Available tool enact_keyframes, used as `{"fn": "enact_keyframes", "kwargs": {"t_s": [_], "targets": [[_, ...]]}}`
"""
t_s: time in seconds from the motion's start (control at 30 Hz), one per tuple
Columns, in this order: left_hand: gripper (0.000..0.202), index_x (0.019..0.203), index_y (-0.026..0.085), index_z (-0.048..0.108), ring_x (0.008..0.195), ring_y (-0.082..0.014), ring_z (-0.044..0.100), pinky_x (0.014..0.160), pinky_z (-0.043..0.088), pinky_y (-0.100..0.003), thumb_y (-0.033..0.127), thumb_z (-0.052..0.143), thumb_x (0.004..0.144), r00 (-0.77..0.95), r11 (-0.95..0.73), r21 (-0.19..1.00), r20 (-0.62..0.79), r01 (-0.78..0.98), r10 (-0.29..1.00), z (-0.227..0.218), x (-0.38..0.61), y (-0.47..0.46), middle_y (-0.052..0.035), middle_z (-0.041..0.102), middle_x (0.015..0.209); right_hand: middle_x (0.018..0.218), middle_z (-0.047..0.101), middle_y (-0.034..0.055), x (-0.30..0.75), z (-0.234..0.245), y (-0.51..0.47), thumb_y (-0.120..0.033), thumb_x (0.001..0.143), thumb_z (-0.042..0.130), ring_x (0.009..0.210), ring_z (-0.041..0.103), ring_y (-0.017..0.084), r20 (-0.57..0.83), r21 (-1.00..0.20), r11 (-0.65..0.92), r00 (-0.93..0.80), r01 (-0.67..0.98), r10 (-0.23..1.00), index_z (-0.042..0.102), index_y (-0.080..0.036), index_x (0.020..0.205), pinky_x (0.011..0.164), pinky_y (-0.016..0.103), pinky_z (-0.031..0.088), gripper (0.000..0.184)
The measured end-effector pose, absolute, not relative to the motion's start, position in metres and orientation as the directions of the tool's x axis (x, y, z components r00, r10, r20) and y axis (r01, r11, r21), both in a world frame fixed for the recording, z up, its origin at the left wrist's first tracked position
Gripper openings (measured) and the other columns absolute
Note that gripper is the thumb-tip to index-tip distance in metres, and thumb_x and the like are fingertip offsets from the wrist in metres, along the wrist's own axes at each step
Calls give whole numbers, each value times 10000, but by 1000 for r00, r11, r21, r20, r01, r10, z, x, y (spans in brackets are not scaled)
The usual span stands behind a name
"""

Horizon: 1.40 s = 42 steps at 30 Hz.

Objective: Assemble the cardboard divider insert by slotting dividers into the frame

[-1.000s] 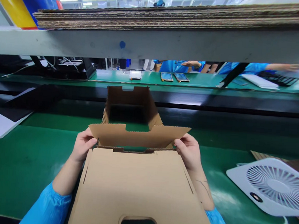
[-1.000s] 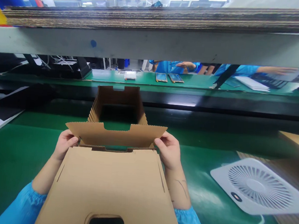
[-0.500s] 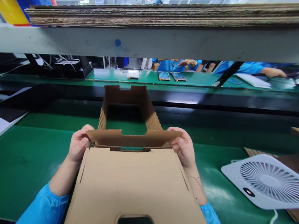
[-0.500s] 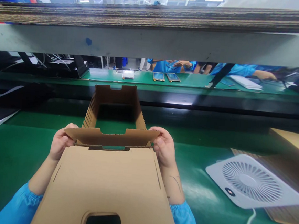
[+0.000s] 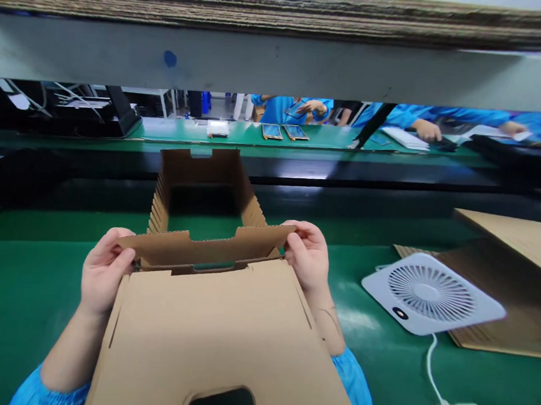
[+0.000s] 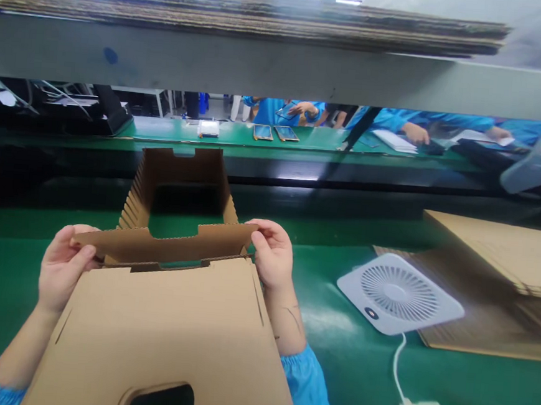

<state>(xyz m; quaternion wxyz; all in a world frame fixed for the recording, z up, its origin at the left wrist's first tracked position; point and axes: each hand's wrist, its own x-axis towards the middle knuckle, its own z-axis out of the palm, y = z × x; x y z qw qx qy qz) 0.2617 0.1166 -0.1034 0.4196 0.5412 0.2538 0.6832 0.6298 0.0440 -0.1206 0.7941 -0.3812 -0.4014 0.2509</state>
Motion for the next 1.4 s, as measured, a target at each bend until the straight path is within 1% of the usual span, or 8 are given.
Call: {"fn": "enact_keyframes", "kwargs": {"t_s": [0.13, 0.27, 0.5, 0.7, 0.93, 1.13, 1.3, 1.4], "targets": [[331, 1127, 381, 869, 918, -182, 724, 755, 662, -283, 289, 970, 825, -78, -514, 818, 513, -258, 855, -104, 260, 115, -5, 784, 1080, 1051, 811, 41, 630, -122, 45, -468, 872, 938, 878, 766, 185, 429, -829, 556, 567, -60, 703, 771, -287, 1022, 748, 299, 652, 288], [299, 1062, 407, 876, 948, -210, 725, 755, 679, -307, 250, 957, 820, -50, -530, 804, 538, -270, 841, -102, 258, 116, -15, 778, 1043, 1036, 807, 42, 632, -119, 42, -451, 880, 920, 868, 765, 186, 480, -817, 576, 546, -6, 687, 764, -281, 1006, 762, 309, 659, 263], [316, 1088, 340, 899, 957, -164, 749, 813, 677, -231, 237, 981, 801, -25, -491, 792, 518, -364, 855, -101, 262, 116, -32, 803, 1088, 1018, 802, 54, 633, -118, 41, -413, 888, 918, 854, 759, 187, 503, -813, 579, 569, 57, 650, 761, -256, 1002, 748, 303, 649, 250], [345, 1107, 375, 901, 946, -156, 788, 818, 681, -234, 270, 1000, 793, 15, -376, 815, 426, -440, 905, -99, 268, 114, -27, 828, 1113, 992, 803, 49, 634, -124, 43, -364, 845, 942, 855, 755, 181, 504, -801, 594, 611, 67, 611, 782, -252, 979, 758, 292, 632, 237], [295, 1081, 358, 906, 973, -167, 772, 838, 673, -253, 231, 968, 822, 31, -438, 801, 491, -407, 870, -96, 262, 116, -43, 811, 1089, 956, 788, 35, 633, -121, 43, -404, 848, 949, 854, 746, 182, 521, -779, 626, 598, 41, 609, 777, -260, 944, 766, 307, 630, 244], [294, 1123, 317, 894, 970, -175, 748, 837, 651, -258, 201, 920, 853, 9, -543, 765, 581, -346, 814, -99, 260, 117, -57, 786, 1068, 918, 774, 38, 632, -120, 44, -440, 832, 954, 831, 742, 192, 535, -786, 606, 625, 121, 569, 758, -255, 897, 752, 326, 636, 278], [484, 1292, 306, 801, 929, -179, 729, 785, 641, -258, 248, 943, 833, 4, -444, 832, 472, -334, 881, -101, 260, 115, -57, 752, 1096, 934, 786, 38, 631, -121, 45, -426, 805, 975, 840, 751, 191, 525, -789, 605, 628, 107, 574, 769, -252, 918, 754, 322, 637, 292], [455, 1234, 273, 769, 866, -169, 707, 743, 626, -255, 303, 949, 817, 34, -379, 859, 415, -345, 909, -101, 258, 118, -49, 723, 1059, 934, 787, 36, 632, -122, 45, -414, 800, 987, 849, 750, 185, 537, -778, 619, 622, 106, 569, 769, -250, 919, 781, 323, 632, 298]]}}
